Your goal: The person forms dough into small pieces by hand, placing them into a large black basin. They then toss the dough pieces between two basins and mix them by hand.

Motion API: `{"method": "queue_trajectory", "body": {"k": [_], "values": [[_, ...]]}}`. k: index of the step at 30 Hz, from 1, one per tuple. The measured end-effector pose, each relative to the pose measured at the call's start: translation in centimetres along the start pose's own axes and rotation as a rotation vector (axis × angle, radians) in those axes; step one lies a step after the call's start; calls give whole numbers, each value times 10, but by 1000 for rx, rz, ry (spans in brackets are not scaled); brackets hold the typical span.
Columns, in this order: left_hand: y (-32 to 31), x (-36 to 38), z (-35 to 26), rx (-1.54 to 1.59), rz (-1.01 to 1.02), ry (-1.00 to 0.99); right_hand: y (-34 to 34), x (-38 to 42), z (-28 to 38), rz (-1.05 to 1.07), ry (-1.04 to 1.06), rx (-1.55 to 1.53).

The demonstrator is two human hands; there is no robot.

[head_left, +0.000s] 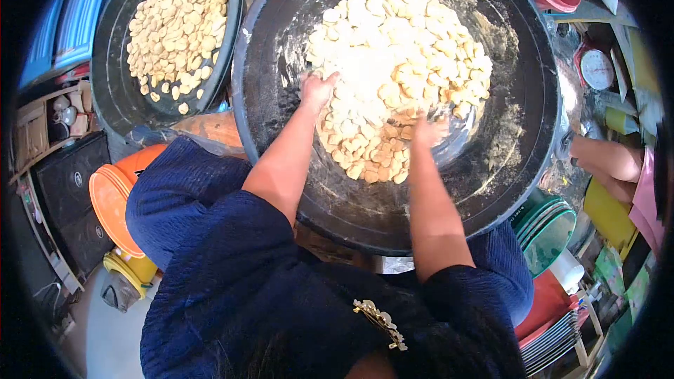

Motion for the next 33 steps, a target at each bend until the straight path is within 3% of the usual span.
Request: {"method": "queue_trajectory", "body": {"k": [1, 2, 3, 5, 6, 9, 12, 13, 14, 15, 16, 17, 18, 20, 21, 22, 23, 24, 25, 27, 28, 30, 31, 32, 33], "values": [[4, 4, -10, 218, 97, -37, -9, 24, 16, 4, 50, 55], [12, 4, -17, 212, 97, -41, -7, 39, 43, 48, 267, 31], [15, 4, -20, 542, 210, 150, 1, 50, 70, 91, 482, 8], [27, 5, -35, 1096, 383, 464, -6, 45, 100, 187, 601, -19], [28, 1, -32, 1079, 394, 620, -9, 35, 113, 189, 590, -22], [24, 2, -37, 1033, 500, 628, -14, 2, 125, 243, 484, 101], [22, 11, -28, 1070, 588, 539, -24, 7, 110, 432, 764, 358], [27, 14, -26, 771, 472, 437, -21, 20, 97, 489, 843, 385], [34, 16, -31, 476, 353, 322, -13, 39, 82, 410, 965, 404], [61, 29, -64, 209, 351, 272, -13, 53, 60, 537, 969, 498], [39, 27, -31, 5, 107, -30, -3, 62, 48, 786, 660, 327], [45, 44, -48, -100, 45, -150, 7, 73, 39, 1010, 338, 144], [52, 70, -72, -203, -21, -267, 17, 81, 45, 996, 343, 138], [41, 109, -103, 624, 694, 232, 48, 100, 69, 981, -99, -678], [53, 124, -119, 618, 701, 223, 69, 105, 88, 1036, -111, -770], [64, 140, -137, 814, 815, 338, 90, 104, 106, 1025, -108, -781], [72, 151, -151, 1011, 925, 449, 109, 101, 129, 1090, 57, -675], [81, 154, -159, 1005, 932, 429, 122, 100, 141, 1145, 220, -562], [91, 152, -164, 954, 934, 349, 129, 98, 142, 1131, 229, -573], [108, 142, -176, 917, 954, 197, 150, 90, 150, 1036, 457, -566], [126, 147, -184, 911, 955, 178, 168, 90, 158, 1024, 470, -576], [173, 161, -215, 868, 959, 105, 212, 82, 172, 798, 348, -448], [189, 169, -225, 863, 958, 92, 222, 75, 173, 747, 379, -682], [203, 179, -233, 817, 987, 84, 228, 76, 174, 743, 385, -688], [213, 190, -241, 768, 1016, 75, 242, 83, 185, 517, 963, -503]]}}
Point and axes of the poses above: each hand's wrist, its own x-axis away from the middle knuckle, its own y-axis out of the back of the hand, z = x × y, the point moved 3 cm from there along -x, towards the middle knuckle, and after that the axes turned 1 degree about z, right-handed, at the moved point
